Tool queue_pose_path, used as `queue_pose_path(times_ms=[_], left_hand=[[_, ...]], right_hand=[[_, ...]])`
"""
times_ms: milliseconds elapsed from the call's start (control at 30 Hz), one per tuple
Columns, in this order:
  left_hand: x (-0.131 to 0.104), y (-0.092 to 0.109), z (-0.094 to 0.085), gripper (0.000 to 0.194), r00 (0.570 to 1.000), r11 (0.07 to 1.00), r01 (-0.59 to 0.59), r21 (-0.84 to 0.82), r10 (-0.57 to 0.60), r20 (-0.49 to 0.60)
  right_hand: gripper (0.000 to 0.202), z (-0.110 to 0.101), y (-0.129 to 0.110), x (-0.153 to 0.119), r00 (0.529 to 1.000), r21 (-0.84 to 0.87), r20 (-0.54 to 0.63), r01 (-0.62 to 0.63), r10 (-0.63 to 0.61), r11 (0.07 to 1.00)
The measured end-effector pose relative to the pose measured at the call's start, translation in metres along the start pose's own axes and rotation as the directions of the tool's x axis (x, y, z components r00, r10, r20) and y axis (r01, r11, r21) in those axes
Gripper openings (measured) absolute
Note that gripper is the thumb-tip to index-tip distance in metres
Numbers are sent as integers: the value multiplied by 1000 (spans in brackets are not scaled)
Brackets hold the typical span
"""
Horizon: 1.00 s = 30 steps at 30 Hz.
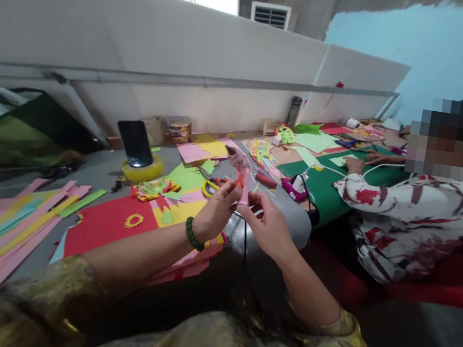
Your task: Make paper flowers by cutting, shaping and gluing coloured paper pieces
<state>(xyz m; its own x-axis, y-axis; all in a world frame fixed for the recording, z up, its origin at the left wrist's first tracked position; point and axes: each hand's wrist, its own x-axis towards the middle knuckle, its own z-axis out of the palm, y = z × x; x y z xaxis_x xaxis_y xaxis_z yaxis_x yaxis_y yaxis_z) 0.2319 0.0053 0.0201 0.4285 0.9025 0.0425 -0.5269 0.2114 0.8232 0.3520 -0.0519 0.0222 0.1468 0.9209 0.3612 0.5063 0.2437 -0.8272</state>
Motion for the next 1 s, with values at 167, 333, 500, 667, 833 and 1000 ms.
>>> queue_pose_path(times_ms=[167,333,500,667,833,1000], left_hand=[[10,2,1,39,983,973,-181,142,178,35],[25,4,2,38,980,950,-200,238,192,59],[24,3,1,56,989,977,-130,171,114,99],[20,4,7,54,984,997,-62,36,55,169],[17,8,10,49,966,997,1,-78,19,258],[12,15,14,49,929,971,151,-184,-76,362]], right_hand=[[50,-6,-10,25,990,-196,-117,54,-78,979],[55,-11,-8,48,978,-141,-162,109,-132,984],[42,-8,-9,51,964,-38,-251,84,-91,996],[29,-8,-15,48,918,-108,-383,69,-106,992],[24,-10,-22,49,914,-157,-395,33,-93,987],[30,-22,-27,45,999,109,-22,31,-29,994]])
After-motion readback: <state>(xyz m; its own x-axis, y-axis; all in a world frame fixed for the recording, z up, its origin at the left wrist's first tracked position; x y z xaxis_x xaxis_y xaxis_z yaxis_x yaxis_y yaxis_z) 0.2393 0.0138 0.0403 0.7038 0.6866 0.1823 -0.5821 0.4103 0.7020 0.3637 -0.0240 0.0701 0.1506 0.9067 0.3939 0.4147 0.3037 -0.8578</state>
